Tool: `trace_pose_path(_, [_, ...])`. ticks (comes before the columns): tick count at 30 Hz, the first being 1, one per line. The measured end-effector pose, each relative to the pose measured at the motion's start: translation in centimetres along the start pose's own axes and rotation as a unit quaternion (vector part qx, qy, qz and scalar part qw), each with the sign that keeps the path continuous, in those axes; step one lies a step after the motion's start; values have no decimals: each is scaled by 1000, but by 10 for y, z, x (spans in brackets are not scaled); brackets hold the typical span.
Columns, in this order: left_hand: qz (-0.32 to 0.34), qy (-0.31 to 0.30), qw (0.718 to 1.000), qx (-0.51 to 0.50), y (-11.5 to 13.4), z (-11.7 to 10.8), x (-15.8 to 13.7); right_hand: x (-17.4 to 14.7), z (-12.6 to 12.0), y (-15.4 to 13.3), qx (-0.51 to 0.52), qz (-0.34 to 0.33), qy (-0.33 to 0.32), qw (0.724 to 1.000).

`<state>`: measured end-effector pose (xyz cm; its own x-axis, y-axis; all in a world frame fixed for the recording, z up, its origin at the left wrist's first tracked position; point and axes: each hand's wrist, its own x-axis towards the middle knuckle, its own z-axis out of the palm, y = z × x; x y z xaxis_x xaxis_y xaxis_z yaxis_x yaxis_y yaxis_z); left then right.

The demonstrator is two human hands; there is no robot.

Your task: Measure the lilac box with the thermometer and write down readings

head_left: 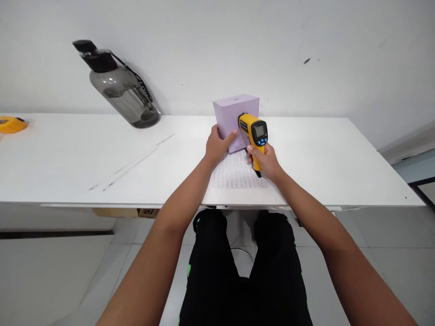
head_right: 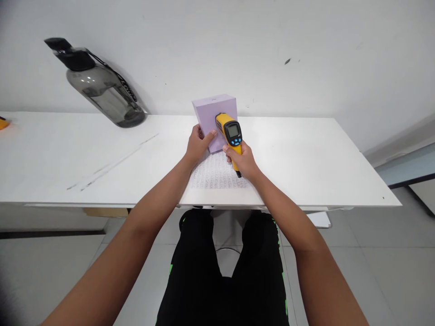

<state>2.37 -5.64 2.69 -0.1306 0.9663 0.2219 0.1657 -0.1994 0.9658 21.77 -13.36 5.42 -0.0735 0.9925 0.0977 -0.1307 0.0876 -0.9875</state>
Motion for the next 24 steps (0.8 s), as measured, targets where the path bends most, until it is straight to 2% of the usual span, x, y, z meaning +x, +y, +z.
trace_pose_path(13, [1,-5,1000,-12,-3,0,2,-1,1,-6,4,7,13,1000])
trace_pose_path(24, [2,-7,1000,-11,-3,0,2,0,-2,-3,-6,-2,-4,1000])
